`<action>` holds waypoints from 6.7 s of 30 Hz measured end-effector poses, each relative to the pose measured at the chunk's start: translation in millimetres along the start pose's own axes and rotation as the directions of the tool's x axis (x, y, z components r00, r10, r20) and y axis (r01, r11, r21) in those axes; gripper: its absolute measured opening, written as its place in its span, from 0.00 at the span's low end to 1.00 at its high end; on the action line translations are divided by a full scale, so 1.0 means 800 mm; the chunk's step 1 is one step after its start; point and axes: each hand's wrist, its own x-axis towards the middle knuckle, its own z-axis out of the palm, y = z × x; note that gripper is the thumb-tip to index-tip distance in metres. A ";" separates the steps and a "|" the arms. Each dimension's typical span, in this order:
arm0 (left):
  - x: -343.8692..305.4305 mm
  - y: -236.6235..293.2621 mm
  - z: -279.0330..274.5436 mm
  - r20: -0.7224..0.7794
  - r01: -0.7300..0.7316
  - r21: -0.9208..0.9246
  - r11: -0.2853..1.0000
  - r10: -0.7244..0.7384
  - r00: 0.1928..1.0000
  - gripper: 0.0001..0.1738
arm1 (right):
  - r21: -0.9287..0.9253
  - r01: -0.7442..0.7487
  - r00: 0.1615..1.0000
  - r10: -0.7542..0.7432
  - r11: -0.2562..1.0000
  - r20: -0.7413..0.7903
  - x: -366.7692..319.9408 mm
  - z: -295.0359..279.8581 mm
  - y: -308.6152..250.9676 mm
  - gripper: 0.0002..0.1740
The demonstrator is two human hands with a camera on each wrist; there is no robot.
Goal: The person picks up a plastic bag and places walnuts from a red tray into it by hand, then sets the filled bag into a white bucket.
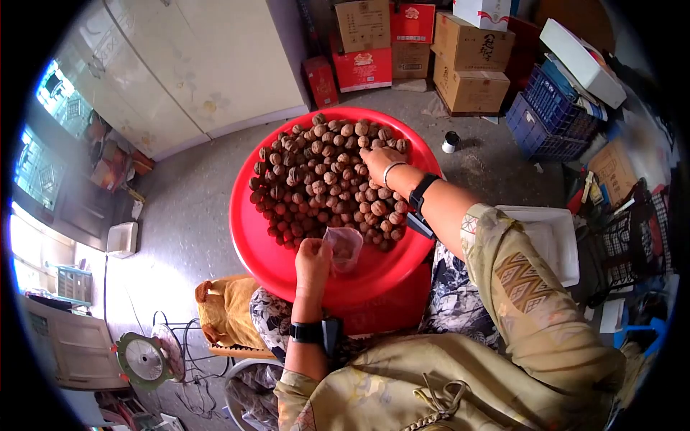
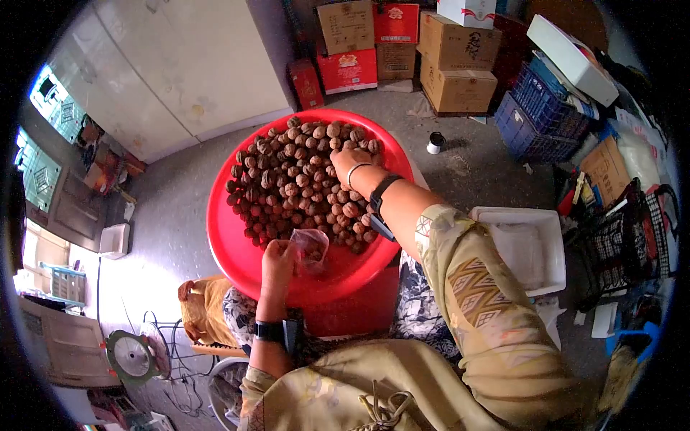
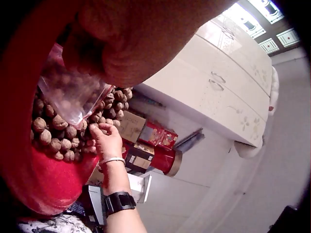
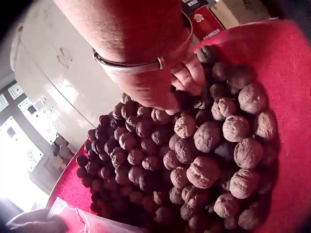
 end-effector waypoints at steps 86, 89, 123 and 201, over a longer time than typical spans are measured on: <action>0.001 -0.005 -0.004 0.041 0.054 -0.020 0.998 -0.054 0.998 0.10 | 0.071 0.237 0.967 -0.228 0.969 -0.109 -0.003 -0.006 -0.042 0.13; 0.000 -0.002 -0.003 0.033 0.031 -0.017 0.999 -0.031 0.999 0.10 | 0.189 0.300 0.950 -0.274 0.935 -0.149 0.016 0.008 -0.027 0.12; -0.001 0.004 0.000 0.010 0.044 -0.066 0.997 -0.044 0.999 0.13 | 0.075 0.429 0.900 -0.419 0.900 -0.121 -0.027 -0.027 -0.044 0.13; -0.001 0.003 -0.001 0.039 0.086 -0.033 0.996 -0.085 0.996 0.08 | 0.039 0.311 0.930 -0.296 0.950 -0.217 -0.023 0.023 -0.090 0.14</action>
